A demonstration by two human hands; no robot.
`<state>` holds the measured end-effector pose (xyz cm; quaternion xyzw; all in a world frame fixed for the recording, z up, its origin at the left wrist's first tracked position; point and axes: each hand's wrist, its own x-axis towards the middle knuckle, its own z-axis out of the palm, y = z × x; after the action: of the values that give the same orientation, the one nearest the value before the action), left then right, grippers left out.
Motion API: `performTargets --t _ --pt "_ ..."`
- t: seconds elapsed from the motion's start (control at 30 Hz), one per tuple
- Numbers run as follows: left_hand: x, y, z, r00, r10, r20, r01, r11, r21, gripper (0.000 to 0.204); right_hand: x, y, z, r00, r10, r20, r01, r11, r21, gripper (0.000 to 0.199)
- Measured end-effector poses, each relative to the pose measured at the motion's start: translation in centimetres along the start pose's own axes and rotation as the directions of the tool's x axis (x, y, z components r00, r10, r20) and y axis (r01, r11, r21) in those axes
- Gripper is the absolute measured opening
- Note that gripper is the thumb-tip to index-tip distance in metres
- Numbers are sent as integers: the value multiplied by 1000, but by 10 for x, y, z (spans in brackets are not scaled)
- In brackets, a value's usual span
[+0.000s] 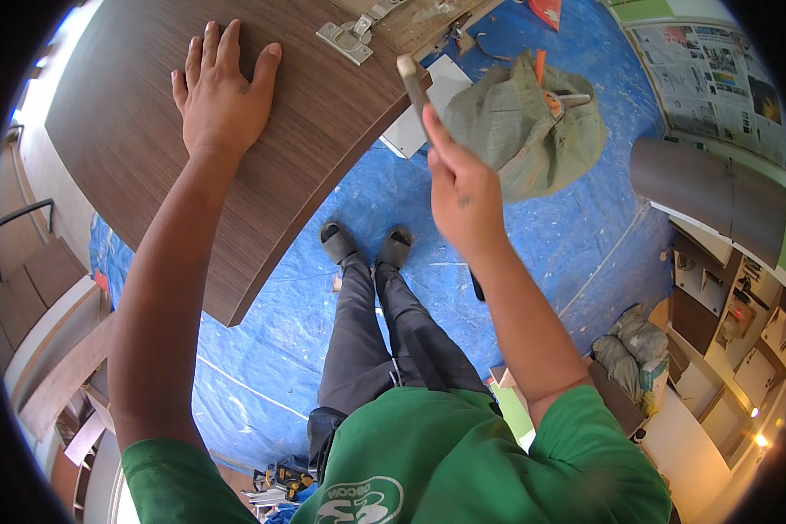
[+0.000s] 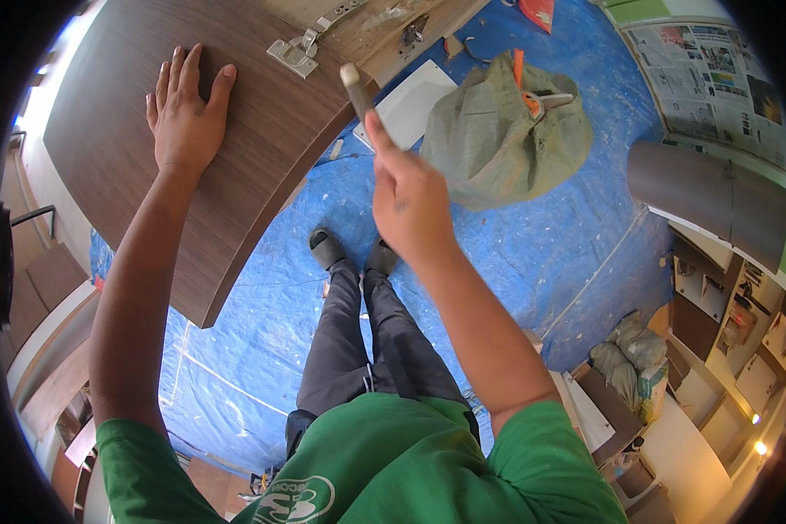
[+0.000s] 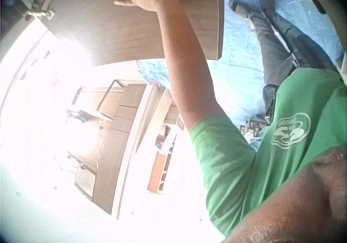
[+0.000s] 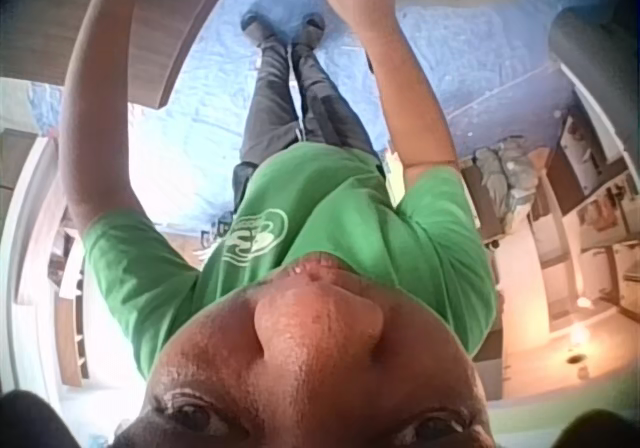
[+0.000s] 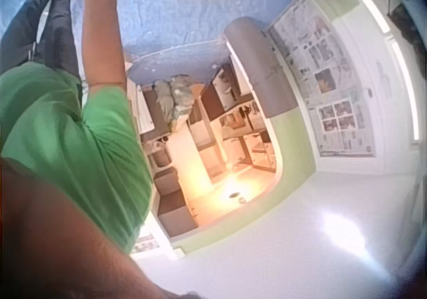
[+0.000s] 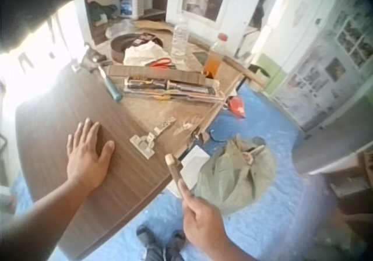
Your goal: The person smooths the edge of a wooden cabinet door with a sanding block, then uses a hammer to tap the door edge and a hinge area. They continue to smooth the door edge with a chisel, repeatedly tapping and scraping along the same edge.
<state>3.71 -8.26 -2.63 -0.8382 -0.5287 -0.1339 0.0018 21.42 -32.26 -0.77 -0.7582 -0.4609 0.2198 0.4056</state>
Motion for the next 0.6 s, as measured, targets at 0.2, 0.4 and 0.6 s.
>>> performTargets --t 0.2,0.4,0.6 --pt "2 2 0 1000 -4 10 4 1000 -21 74 61 -14 -10 988 152 30 -149 986 -77 57" --pt "1 2 -1 1000 -10 10 10 1000 -21 74 3 -2 1 1000 -6 -14 6 1000 -9 53" --pt "2 3 -1 1000 -2 10 3 1000 -27 74 63 -15 -12 987 160 9 -159 984 -75 51"
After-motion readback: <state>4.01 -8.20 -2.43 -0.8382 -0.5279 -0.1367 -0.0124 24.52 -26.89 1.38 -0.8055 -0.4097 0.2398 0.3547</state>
